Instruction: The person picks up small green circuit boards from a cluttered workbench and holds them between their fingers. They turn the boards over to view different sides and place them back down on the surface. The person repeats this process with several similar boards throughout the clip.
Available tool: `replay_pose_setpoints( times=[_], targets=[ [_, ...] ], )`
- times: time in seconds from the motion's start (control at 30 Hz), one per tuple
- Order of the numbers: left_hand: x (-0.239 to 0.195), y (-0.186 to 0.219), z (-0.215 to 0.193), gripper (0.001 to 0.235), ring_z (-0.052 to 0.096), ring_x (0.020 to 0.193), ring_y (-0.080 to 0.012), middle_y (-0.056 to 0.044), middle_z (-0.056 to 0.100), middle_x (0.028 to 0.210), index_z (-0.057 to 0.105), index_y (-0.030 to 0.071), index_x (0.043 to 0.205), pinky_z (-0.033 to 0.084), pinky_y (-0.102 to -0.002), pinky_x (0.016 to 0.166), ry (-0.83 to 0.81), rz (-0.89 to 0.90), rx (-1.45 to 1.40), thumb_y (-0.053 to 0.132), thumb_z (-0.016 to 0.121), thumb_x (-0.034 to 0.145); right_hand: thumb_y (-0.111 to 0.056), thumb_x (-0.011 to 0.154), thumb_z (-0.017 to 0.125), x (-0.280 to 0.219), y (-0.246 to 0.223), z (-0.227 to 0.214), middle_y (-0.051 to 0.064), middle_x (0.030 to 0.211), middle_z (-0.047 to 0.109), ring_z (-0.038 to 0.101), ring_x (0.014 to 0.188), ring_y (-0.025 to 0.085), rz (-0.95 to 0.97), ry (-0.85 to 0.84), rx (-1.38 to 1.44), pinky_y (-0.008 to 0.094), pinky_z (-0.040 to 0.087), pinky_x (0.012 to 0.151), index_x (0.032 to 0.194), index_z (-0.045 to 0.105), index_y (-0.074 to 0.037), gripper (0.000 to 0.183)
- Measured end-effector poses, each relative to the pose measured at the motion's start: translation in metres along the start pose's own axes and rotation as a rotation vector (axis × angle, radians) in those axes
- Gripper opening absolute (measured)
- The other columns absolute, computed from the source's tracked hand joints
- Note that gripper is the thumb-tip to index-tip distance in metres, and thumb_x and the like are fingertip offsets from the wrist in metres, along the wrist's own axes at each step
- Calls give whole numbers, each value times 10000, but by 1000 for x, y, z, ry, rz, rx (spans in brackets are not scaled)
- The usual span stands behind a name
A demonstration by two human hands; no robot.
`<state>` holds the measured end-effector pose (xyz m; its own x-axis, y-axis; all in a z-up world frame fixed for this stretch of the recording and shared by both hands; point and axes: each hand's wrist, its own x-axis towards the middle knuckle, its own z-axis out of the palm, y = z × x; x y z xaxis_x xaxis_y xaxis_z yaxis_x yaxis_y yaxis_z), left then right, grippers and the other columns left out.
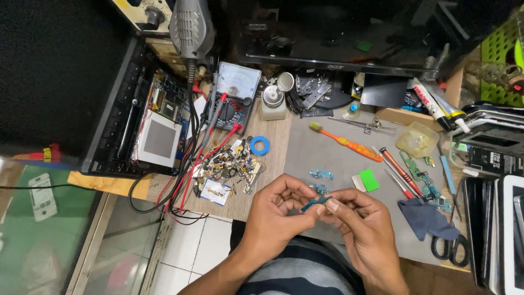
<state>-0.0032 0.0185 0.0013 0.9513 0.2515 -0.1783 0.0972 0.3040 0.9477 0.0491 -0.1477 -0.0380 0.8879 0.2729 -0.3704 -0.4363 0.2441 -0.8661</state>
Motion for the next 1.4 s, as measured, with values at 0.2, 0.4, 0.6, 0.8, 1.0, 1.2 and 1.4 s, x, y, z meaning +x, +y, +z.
replay_pose_setpoints(
  times=[0.2, 0.4, 0.6, 0.8, 1.0, 1.2, 1.4],
  targets=[
    [-2, -1, 1, 222, 647, 839, -97, -73, 712, 938, 672, 42, 1009, 549, -221, 735, -34, 28, -30, -38, 777, 830, 20, 892, 716, 1, 0, -2, 202, 802, 726, 732, 751, 282, -5, 17, 56, 422, 671, 736, 987, 715, 99, 123],
    [3, -11, -2, 213, 690, 825, -95, -86, 740, 903, 685, 38, 990, 587, -206, 776, -3, -62, -63, 5, 802, 814, -7, 915, 705, 1, 3, 0, 175, 807, 711, 718, 763, 250, -25, 2, 76, 400, 666, 737, 991, 700, 75, 112],
    [3, -21, 2, 247, 697, 856, -100, -95, 730, 922, 659, 27, 1000, 590, -214, 812, 38, -93, -155, -29, 800, 805, -45, 940, 691, 1, 11, 4, 149, 839, 706, 706, 759, 230, -23, 54, 99, 357, 636, 729, 978, 670, 43, 98],
    [-1, -22, 14, 270, 652, 845, -89, -73, 704, 925, 667, 45, 991, 529, -203, 681, 137, 8, -88, -42, 820, 787, -31, 953, 674, -1, 7, 9, 166, 849, 712, 694, 771, 228, -21, 34, 98, 360, 611, 729, 972, 672, 47, 81],
    [-1, -24, 16, 236, 649, 843, -96, -67, 696, 910, 660, 56, 956, 549, -217, 720, 175, 24, -72, -32, 803, 790, -19, 946, 678, -6, 5, 14, 171, 821, 716, 708, 774, 233, -51, 46, 88, 343, 593, 745, 945, 671, 57, 76],
    [-3, -25, 16, 224, 651, 828, -109, -73, 693, 891, 653, 64, 922, 575, -232, 766, 197, 14, -69, -49, 777, 775, -11, 938, 691, -11, 5, 17, 171, 820, 727, 704, 777, 237, -52, 81, 42, 332, 553, 749, 965, 695, 68, 83],
    [-4, -22, 17, 239, 643, 817, -105, -66, 687, 885, 651, 63, 918, 573, -229, 758, 204, 19, -48, -70, 757, 750, -6, 932, 694, -13, 7, 19, 160, 832, 716, 701, 787, 237, -50, 97, 57, 331, 567, 783, 973, 692, 58, 76]
  ],
)
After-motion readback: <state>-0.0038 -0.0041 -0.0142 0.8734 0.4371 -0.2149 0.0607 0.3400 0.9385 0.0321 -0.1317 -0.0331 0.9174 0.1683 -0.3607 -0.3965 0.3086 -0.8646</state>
